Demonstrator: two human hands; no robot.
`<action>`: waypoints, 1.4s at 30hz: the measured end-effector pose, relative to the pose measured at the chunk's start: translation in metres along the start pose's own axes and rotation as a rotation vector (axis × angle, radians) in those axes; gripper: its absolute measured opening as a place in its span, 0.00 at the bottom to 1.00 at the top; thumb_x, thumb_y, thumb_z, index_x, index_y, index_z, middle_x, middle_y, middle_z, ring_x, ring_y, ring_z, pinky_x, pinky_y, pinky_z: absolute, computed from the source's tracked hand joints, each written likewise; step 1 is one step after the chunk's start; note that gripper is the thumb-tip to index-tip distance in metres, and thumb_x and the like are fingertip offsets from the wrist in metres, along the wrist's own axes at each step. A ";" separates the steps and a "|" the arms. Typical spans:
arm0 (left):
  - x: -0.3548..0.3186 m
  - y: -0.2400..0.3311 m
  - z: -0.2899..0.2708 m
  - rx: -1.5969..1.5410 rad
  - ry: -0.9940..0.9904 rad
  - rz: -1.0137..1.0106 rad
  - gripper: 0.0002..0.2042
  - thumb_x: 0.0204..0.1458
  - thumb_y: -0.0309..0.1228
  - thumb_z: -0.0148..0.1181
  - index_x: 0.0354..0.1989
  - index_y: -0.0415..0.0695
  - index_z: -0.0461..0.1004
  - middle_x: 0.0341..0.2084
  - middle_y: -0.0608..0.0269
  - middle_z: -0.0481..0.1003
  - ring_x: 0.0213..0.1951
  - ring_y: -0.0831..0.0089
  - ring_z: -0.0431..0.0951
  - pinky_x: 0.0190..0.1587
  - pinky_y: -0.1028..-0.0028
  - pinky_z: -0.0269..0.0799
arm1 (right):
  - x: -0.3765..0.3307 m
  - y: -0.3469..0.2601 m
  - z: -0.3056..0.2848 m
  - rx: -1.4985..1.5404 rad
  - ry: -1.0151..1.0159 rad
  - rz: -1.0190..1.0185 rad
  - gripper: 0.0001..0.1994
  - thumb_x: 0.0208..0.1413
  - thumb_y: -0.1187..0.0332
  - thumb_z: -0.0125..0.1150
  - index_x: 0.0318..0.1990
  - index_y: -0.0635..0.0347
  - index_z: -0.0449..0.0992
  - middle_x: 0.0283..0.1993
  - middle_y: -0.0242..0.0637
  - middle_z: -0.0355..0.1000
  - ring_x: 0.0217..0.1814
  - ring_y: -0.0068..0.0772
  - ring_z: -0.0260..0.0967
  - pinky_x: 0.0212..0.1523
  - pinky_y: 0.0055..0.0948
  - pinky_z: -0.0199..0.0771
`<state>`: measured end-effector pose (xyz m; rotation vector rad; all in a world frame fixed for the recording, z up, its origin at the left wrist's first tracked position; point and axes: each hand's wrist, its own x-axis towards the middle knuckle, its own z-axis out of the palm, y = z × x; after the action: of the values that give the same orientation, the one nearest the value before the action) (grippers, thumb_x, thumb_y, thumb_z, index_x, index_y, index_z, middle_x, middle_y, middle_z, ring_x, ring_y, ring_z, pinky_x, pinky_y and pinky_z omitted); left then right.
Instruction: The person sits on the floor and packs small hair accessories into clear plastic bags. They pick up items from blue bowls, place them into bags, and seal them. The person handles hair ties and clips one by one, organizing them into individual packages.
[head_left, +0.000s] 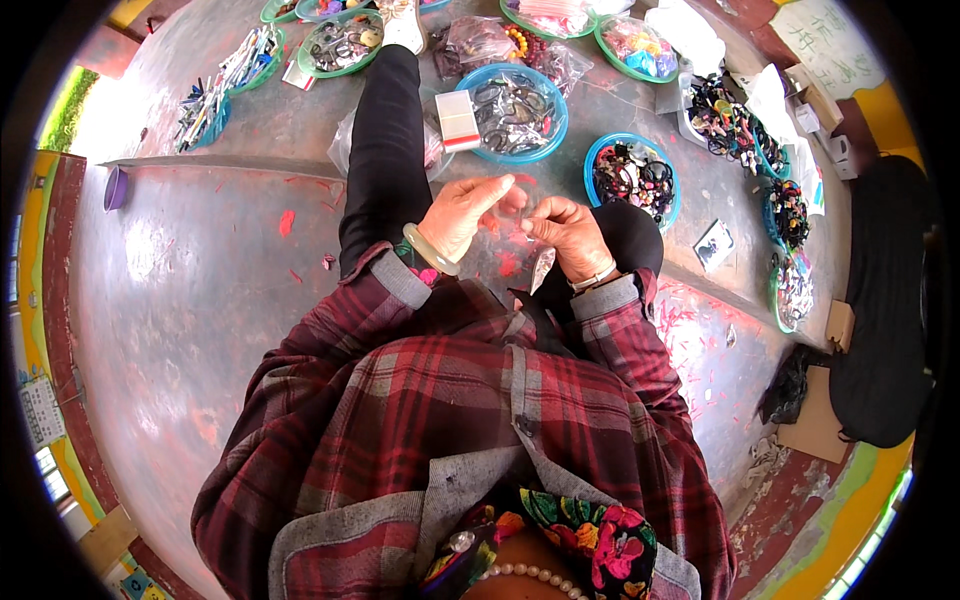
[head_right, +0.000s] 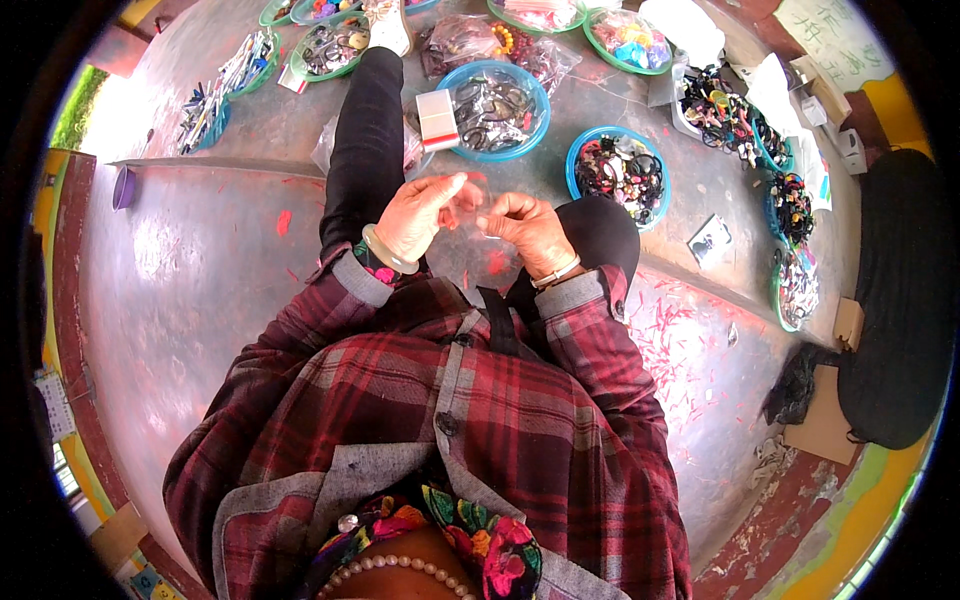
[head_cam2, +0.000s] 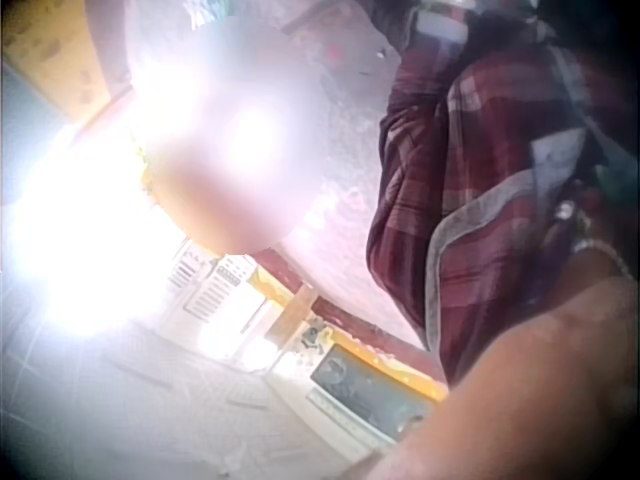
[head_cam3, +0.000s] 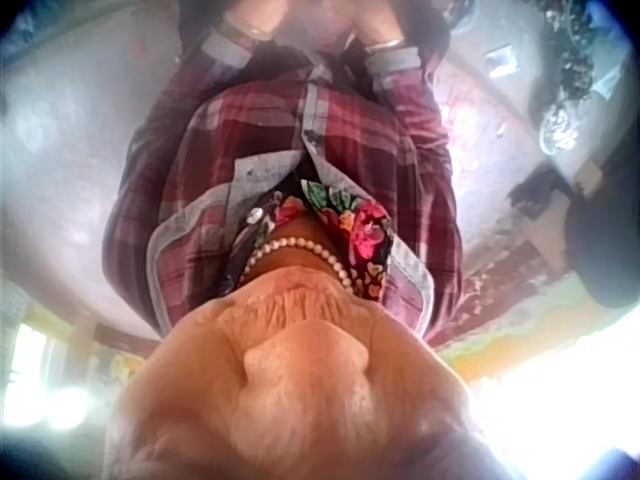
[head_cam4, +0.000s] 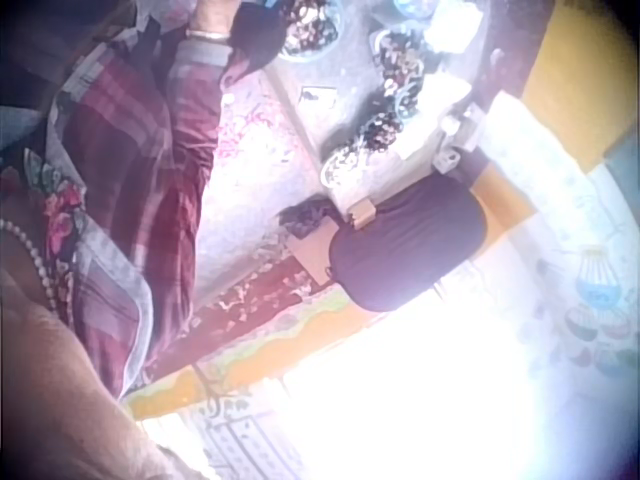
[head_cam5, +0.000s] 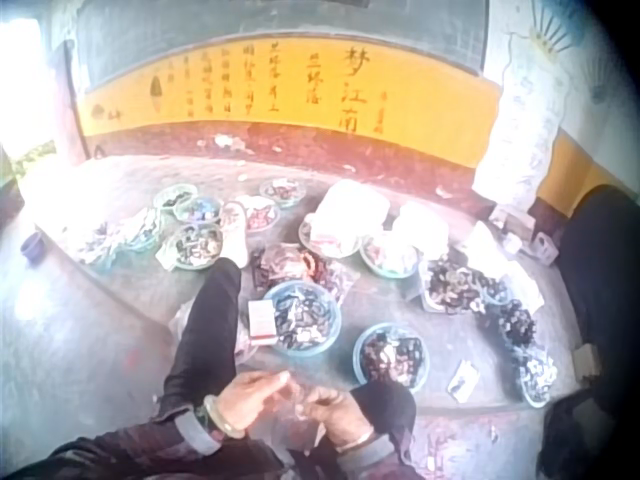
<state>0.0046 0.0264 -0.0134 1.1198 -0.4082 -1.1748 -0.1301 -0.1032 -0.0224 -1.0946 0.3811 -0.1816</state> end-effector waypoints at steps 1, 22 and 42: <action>0.000 0.000 0.000 0.018 0.009 0.013 0.16 0.54 0.40 0.51 0.43 0.41 0.71 0.34 0.68 0.74 0.34 0.83 0.71 0.29 0.84 0.63 | 0.000 0.001 0.000 -0.019 0.051 -0.042 0.07 0.44 0.76 0.63 0.21 0.59 0.70 0.22 0.24 0.66 0.24 0.15 0.59 0.28 0.16 0.59; -0.008 0.040 0.001 1.357 0.121 1.029 0.17 0.43 0.20 0.49 0.44 0.40 0.71 0.50 0.55 0.66 0.52 0.68 0.64 0.48 0.73 0.62 | -0.007 -0.015 0.019 -1.540 0.420 -0.770 0.10 0.37 0.72 0.65 0.20 0.59 0.67 0.21 0.38 0.65 0.27 0.39 0.64 0.28 0.31 0.63; -0.008 0.012 0.000 0.347 -0.139 0.055 0.12 0.57 0.34 0.47 0.41 0.39 0.71 0.35 0.65 0.73 0.37 0.80 0.71 0.30 0.83 0.67 | -0.001 0.000 -0.005 0.061 0.110 -0.075 0.03 0.51 0.71 0.59 0.30 0.60 0.74 0.27 0.28 0.71 0.28 0.17 0.64 0.30 0.17 0.61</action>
<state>0.0077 0.0336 -0.0013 1.3185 -0.7677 -1.1636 -0.1330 -0.1068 -0.0236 -1.0418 0.4300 -0.3188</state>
